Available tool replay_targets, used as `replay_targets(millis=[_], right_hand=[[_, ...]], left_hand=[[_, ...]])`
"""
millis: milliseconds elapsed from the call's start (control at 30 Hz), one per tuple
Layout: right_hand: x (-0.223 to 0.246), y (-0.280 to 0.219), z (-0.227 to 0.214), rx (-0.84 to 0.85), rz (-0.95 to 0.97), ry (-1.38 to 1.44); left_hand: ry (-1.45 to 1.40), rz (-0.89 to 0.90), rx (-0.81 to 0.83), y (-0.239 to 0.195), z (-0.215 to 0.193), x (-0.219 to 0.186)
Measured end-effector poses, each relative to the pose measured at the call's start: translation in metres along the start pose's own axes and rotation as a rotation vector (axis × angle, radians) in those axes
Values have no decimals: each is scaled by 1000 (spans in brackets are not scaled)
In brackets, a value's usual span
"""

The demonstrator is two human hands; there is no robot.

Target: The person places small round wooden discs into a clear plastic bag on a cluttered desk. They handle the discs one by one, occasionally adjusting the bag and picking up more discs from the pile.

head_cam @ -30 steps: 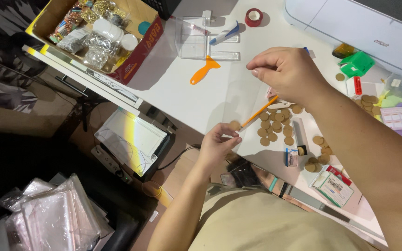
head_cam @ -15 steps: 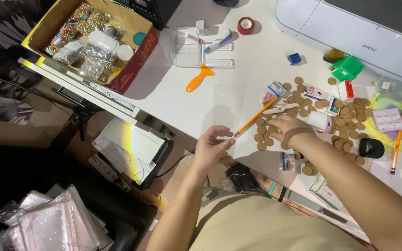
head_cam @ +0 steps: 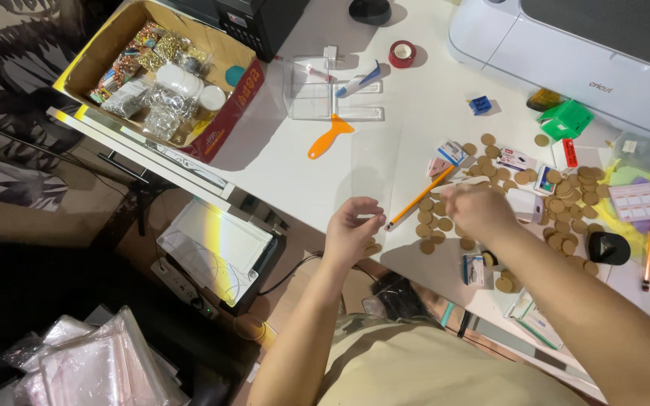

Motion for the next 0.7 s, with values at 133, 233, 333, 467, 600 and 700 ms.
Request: replay_targets(millis=[133, 233, 333, 467, 600, 700], right_hand=[[29, 48, -107, -274, -48, 352], [52, 80, -165, -466, -235, 357], [67, 95, -187, -603, -372, 232], [74, 109, -191, -458, -324, 250], [69, 113, -188, -378, -211, 462], [60, 120, -183, -336, -69, 552]], left_hand=[[-13, -7, 7, -8, 6, -5], [4, -2, 20, -21, 13, -22], [35, -37, 50, -24, 18, -28], [48, -202, 66, -20, 21, -25], [6, -160, 89, -18, 20, -25], [-7, -157, 108, -18, 20, -26]])
Point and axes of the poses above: each hand's wrist, its own y-axis towards the middle knuckle, its own z-axis out of the palm, x = y × z, the point moved 5 cm from there along y, towards the middle knuckle, and after that the axes turned 11 degrees about -z, right-handed, at the moved point
